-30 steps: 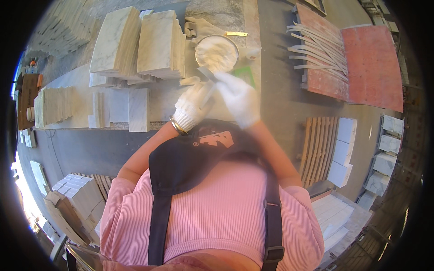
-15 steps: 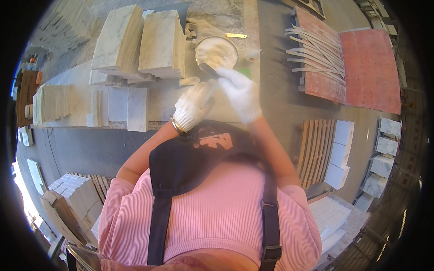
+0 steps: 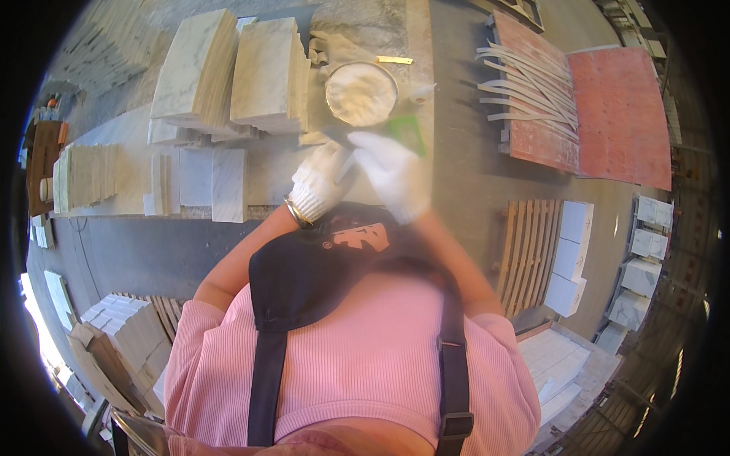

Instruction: The person applies a white paste to the edges of rectangular tiles using a small metal spatula, then smooths the edges with a green block. The person repeats this process on multiple tiles, stacking finished pieces on the workbench.

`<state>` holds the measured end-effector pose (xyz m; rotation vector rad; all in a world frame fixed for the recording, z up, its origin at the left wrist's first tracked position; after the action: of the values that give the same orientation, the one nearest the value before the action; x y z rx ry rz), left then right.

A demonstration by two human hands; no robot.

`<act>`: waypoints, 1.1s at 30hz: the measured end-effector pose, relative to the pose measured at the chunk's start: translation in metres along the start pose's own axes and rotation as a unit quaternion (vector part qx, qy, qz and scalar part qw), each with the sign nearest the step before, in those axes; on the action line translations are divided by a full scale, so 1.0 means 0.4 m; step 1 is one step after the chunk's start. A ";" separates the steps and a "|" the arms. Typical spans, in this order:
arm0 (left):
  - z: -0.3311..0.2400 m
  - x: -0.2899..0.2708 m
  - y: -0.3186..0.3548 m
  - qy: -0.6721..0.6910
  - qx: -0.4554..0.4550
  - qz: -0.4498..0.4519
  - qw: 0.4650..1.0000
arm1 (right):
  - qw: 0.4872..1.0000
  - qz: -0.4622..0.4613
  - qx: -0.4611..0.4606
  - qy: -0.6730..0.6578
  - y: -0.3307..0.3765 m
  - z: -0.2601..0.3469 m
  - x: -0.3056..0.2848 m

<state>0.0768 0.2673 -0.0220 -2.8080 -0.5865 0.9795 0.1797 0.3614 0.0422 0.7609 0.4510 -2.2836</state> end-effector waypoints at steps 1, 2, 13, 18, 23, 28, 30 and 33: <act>-0.001 0.000 -0.001 0.014 0.005 -0.004 1.000 | 0.999 -0.005 0.047 -0.020 -0.006 -0.022 -0.004; -0.001 0.002 -0.003 0.023 0.008 -0.009 1.000 | 0.998 -0.017 0.054 -0.031 -0.015 -0.035 -0.014; -0.002 -0.003 -0.004 0.008 -0.009 -0.002 1.000 | 1.000 0.018 0.019 0.013 -0.006 -0.019 0.008; 0.002 0.001 -0.005 -0.011 -0.040 0.041 0.998 | 0.996 0.019 -0.067 0.063 0.025 0.036 0.015; -0.007 -0.003 -0.005 0.016 0.016 -0.013 1.000 | 0.999 -0.026 -0.023 0.038 -0.017 -0.016 -0.020; -0.003 0.000 -0.004 0.004 0.027 -0.018 0.999 | 0.998 -0.029 -0.022 0.055 -0.019 -0.017 -0.009; -0.002 0.000 -0.002 -0.004 0.021 -0.008 1.000 | 0.998 -0.015 -0.026 0.051 0.003 0.002 0.005; 0.006 0.002 0.003 -0.027 -0.010 0.012 1.000 | 0.998 0.020 -0.033 0.047 0.022 0.024 0.015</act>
<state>0.0763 0.2666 -0.0246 -2.8201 -0.5745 1.0637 0.1783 0.3475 0.0450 0.8381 0.5467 -2.1926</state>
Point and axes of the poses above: each hand's wrist, its own y-axis away from the middle knuckle, its own x-axis out of the palm, z = x × y, the point moved 6 cm from there along -y, towards the middle knuckle, and after that the axes turned 10 degrees about y, right-handed, at the moved point
